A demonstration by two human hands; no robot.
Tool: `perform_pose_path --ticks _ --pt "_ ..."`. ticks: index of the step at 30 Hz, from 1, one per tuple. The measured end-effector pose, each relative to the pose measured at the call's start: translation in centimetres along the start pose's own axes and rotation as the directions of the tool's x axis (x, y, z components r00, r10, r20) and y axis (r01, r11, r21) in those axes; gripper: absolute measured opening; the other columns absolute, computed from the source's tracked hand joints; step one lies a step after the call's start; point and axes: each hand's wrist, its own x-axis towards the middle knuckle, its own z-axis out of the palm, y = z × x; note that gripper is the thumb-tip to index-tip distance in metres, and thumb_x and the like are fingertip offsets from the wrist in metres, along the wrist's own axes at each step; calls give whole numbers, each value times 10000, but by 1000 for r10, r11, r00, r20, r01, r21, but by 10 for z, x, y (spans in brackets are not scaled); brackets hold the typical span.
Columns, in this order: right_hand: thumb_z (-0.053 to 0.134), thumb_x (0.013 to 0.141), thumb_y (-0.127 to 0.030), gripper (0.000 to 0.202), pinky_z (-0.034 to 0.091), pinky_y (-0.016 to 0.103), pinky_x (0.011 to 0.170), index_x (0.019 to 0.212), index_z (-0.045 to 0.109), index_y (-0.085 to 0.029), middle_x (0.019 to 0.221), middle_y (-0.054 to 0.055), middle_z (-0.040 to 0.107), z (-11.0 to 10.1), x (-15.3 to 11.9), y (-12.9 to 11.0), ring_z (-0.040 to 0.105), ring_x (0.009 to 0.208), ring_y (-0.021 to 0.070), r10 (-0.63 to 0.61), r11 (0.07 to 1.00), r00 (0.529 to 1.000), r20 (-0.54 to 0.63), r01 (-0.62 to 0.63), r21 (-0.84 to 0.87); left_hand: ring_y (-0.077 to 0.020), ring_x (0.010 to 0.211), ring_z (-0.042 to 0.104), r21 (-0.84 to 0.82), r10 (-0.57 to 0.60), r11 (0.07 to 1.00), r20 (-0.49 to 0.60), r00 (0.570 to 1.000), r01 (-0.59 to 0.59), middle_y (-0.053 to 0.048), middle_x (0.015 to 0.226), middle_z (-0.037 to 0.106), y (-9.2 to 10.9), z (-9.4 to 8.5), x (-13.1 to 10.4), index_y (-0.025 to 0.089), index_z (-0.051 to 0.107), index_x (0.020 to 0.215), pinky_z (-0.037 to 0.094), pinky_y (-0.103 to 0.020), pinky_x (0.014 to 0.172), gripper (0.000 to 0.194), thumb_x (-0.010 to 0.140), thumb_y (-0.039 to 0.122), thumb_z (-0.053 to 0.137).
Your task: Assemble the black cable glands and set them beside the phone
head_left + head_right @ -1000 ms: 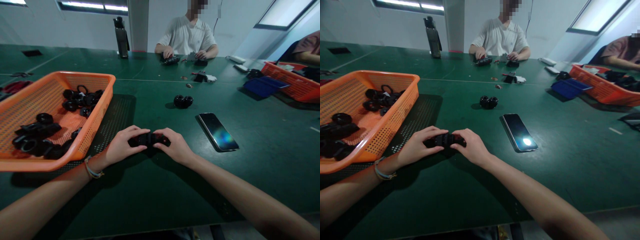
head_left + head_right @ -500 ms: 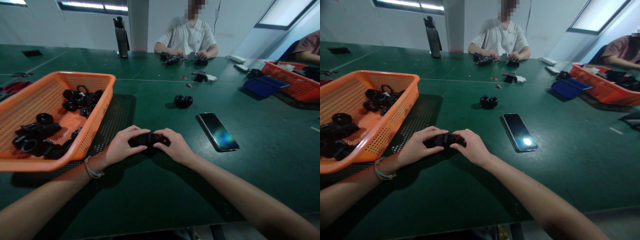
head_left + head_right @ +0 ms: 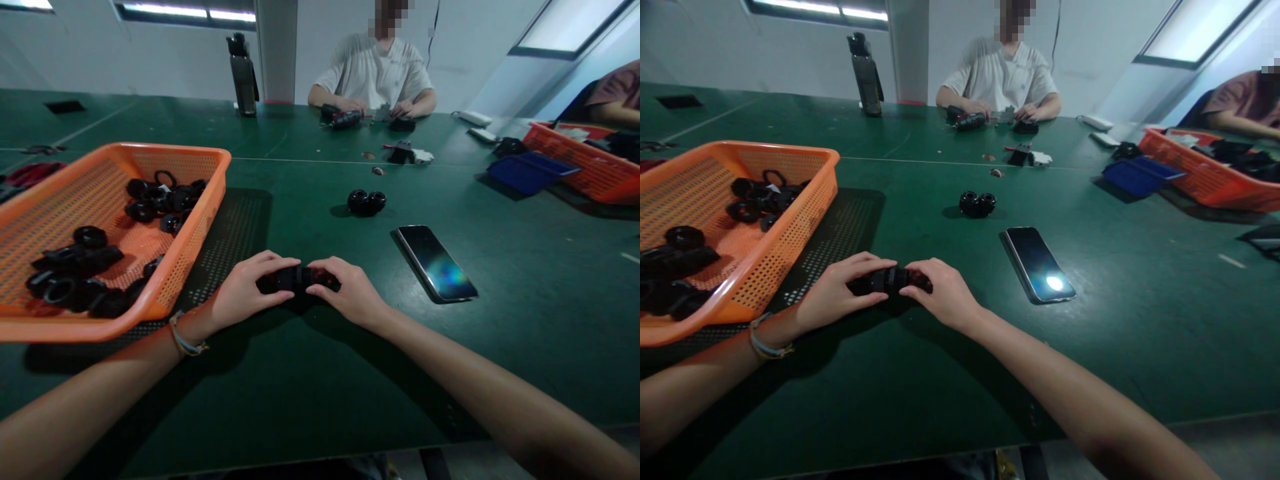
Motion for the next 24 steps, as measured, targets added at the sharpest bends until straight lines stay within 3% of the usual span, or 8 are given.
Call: perform_pose_path --ticks 24 --pt "666 765 -245 195 472 292 666 939 646 -159 823 45 661 0 1 1 584 735 144 17 998 1000 11 -17 -53 -166 898 607 -11 -17 1000 8 1000 17 -49 1001 613 1 0 0 211 595 1142 492 -287 811 383 778 330 618"
